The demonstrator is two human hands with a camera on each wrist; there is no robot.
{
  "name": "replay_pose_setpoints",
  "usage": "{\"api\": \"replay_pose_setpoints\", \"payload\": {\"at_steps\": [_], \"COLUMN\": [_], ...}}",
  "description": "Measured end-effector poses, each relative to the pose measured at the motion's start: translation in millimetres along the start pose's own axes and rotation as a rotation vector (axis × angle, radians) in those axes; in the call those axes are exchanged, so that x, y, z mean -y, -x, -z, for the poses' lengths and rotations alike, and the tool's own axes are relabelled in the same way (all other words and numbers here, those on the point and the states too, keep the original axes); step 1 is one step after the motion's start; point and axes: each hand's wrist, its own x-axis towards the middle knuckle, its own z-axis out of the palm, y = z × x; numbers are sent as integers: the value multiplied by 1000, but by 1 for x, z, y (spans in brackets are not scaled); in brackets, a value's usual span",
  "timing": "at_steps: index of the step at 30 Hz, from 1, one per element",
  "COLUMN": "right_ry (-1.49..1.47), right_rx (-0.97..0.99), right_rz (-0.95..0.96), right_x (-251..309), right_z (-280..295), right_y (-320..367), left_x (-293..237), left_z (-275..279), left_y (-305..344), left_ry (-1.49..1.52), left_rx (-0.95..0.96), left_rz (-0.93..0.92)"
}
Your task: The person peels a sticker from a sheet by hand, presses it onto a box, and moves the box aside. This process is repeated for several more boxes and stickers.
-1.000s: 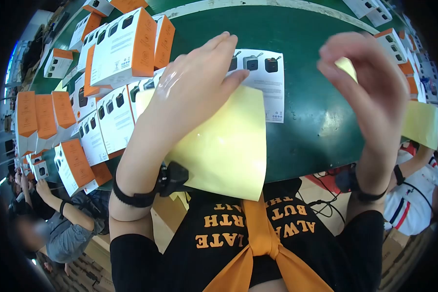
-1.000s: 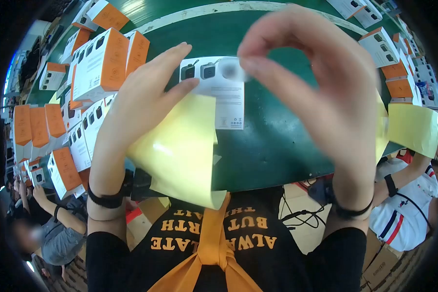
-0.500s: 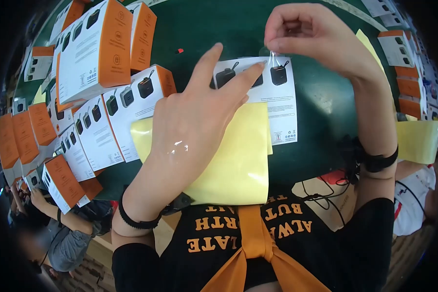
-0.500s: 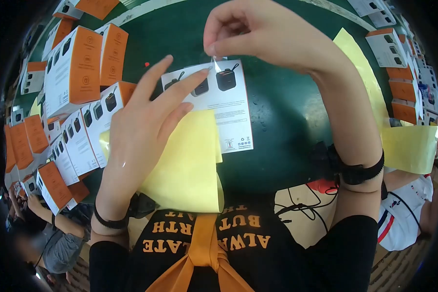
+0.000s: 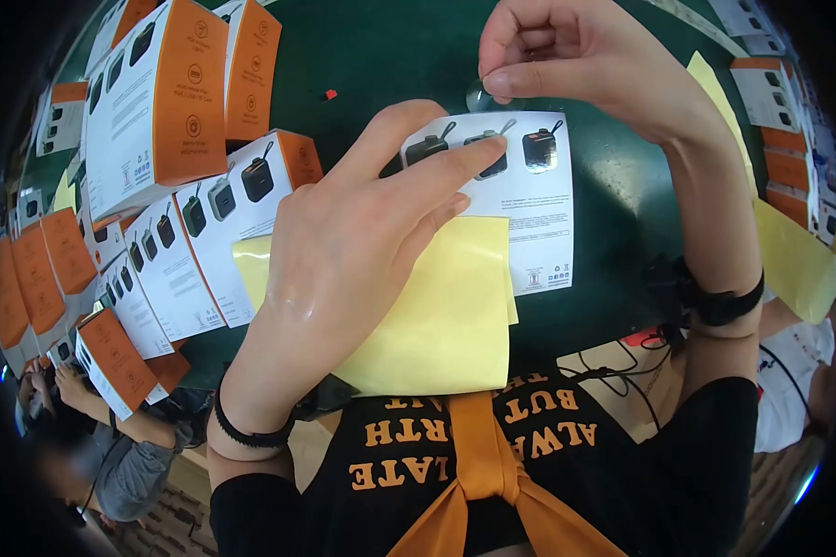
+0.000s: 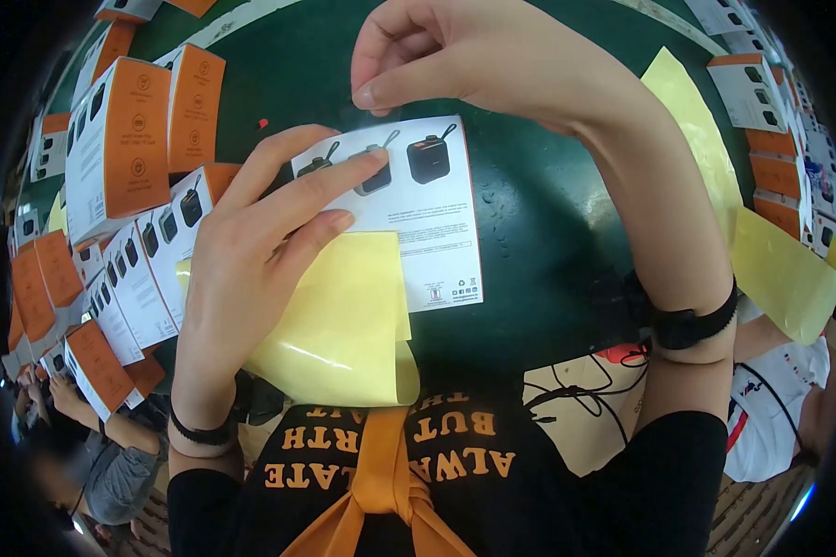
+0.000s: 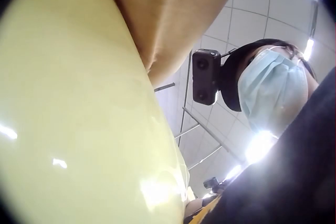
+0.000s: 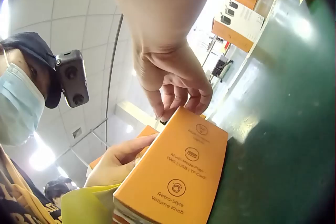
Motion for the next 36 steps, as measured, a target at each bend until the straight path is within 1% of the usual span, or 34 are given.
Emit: {"api": "replay_pose_setpoints", "payload": {"at_steps": [7,9,13,15,16,18,19,21,22,24,25,27,29,30,31,33,34,36], "right_ry": [22,108,131,295,296,248,247,1366,1374,993,999,866,1229,1260,1289,1263,1282,1465], "right_rx": [12,-60,-58,-36,-36,30,27,-387,-397,-293,-352,-335,-372,-444,-508,-277,-286,-155], "right_rz": [-21,-24,-32,59,61,-38,-33,339,344,550,491,407,323,447,569,514,532,307], "right_x": [-2,-1,-1,-3,2,17,12,-8,-11,-15,-21,-24,-17,-13,-9,-7,-6,-8], "right_z": [-4,-9,-11,-11,-10,-8,-10,-18,-19,-23,-36,-34,-34,-38,-44,-72,-76,-84], "right_y": [-4,-3,-1,0,0,1,2,6,8,10,12,13,17,22,28,48,49,48], "left_x": [0,-1,1,1,1,0,-1,-2,-2,0,0,-4,-21,-26,-30,-30,-32,-33], "left_z": [1,0,1,0,0,0,0,1,1,-1,-1,6,28,36,44,60,64,66], "left_y": [0,-1,0,0,-1,-1,0,0,0,0,3,10,18,21,27,43,46,52], "left_ry": [2,1,-3,-7,-8,6,1,-14,-20,8,-40,-230,-150,-140,-169,15,4,60], "left_rx": [14,11,14,12,12,5,6,9,2,-12,-43,-31,-38,-200,-234,-352,-371,-404], "left_rz": [1,6,-2,-7,-8,0,-3,21,11,4,28,-25,19,-94,-126,-142,-159,-190]}}
